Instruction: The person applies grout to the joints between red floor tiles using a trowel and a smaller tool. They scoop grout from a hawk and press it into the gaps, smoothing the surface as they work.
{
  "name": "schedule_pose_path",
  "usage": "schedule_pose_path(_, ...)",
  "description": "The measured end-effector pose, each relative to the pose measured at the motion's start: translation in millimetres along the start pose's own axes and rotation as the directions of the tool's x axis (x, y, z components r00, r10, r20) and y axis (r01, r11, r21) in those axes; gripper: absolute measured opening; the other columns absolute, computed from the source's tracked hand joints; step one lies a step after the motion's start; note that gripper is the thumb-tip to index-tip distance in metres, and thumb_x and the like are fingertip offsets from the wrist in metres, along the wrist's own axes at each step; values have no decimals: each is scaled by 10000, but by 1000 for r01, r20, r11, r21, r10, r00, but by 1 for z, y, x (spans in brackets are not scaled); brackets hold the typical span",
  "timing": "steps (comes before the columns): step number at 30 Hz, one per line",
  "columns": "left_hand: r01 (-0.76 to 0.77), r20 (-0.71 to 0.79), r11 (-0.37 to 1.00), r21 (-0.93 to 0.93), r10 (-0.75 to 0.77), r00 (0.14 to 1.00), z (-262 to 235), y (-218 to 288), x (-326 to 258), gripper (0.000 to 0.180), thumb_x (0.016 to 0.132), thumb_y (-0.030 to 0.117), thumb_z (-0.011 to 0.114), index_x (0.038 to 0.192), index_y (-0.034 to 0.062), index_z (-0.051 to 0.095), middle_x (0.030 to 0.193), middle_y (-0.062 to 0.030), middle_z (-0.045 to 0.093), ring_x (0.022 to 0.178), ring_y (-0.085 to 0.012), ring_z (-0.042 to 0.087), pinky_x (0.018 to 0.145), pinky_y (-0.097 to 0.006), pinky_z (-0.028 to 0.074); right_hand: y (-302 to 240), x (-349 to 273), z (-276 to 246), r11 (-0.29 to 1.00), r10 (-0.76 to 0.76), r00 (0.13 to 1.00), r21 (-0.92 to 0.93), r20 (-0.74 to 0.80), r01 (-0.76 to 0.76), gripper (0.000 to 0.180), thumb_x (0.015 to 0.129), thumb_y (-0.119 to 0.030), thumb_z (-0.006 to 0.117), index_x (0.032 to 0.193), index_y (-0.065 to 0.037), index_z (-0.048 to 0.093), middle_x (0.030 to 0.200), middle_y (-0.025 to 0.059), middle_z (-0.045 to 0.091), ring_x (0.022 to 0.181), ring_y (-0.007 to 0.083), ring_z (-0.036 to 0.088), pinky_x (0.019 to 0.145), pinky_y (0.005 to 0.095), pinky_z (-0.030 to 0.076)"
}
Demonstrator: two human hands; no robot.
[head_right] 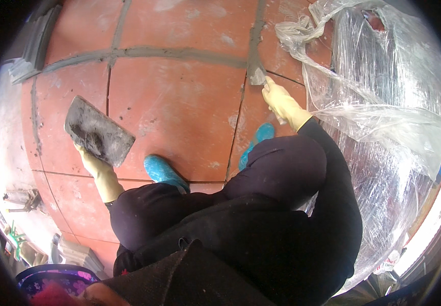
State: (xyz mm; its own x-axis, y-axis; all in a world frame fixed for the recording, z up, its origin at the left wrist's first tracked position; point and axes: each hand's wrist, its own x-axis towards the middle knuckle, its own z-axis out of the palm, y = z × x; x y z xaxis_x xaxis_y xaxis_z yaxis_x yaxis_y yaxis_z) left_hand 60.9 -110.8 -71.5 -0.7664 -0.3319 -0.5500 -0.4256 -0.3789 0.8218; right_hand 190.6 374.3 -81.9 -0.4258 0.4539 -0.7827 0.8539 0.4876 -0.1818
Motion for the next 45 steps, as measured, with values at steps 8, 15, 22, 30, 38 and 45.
schedule_pose_path(8, 9, -14, 999, -53, -9, 1000, -15, 1, 2, 594, 1055, 467, 378, 1534, 117, 365, 1547, -112, 403, 1397, -316, 415, 1163, -468, 341, 12, 9, -10, 905, 27, 997, 425, -68, 5, 643, 990, -251, 553, 1565, -132, 293, 744, 34, 528, 505, 136, 518, 438, 287, 451)
schedule_pose_path(15, -34, -45, 999, -12, 34, 998, -17, 5, -1, 555, 1065, 436, 350, 1536, 142, 362, 1550, -113, 397, 1404, -318, 409, 1172, -480, 335, 1, 131, -96, 991, -124, 943, 15, -308, 135, 664, 983, -261, 532, 1572, -112, 263, 1143, 82, 658, 628, 157, 553, 550, 308, 482)
schedule_pose_path(22, -71, -81, 997, -27, 69, 994, -32, 7, -2, 563, 1047, 436, 407, 1531, 151, 367, 1534, -103, 414, 1382, -324, 430, 1155, -486, 354, 40, 184, -92, 883, -319, 871, -452, -374, 130, 616, 980, -323, 489, 1553, -176, 316, 1303, 200, 626, 1053, 359, 645, 919, 449, 486)
schedule_pose_path(30, -51, -9, 998, 25, 51, 999, -29, 5, 1, 578, 1041, 455, 410, 1534, 157, 361, 1529, -106, 417, 1370, -317, 444, 1146, -478, 361, 58, 106, -35, 767, -361, 829, -641, -427, 4, 610, 983, -284, 520, 1550, -337, 301, 1000, 194, 660, 871, 399, 695, 745, 543, 542)
schedule_pose_path(38, -66, -18, 998, -12, 66, 998, -34, -5, 9, 578, 1029, 496, 486, 1374, 34, 532, 1295, -108, 611, 1138, -252, 604, 999, -411, 491, 77, 117, -19, 654, -523, 704, -756, -479, -29, 669, 950, -97, 518, 1571, -213, 296, 1020, 178, 643, 896, 304, 695, 710, 445, 557)
schedule_pose_path(45, -154, -39, 988, -3, 154, 987, -33, -7, 8, 586, 1049, 505, 446, 1172, -23, 669, 1054, -96, 698, 958, -152, 621, 887, -312, 496, 95, 114, 29, 734, -412, 776, -678, -478, -29, 726, 955, -14, 469, 1598, -198, 187, 1124, 198, 621, 837, 373, 705, 651, 447, 594)
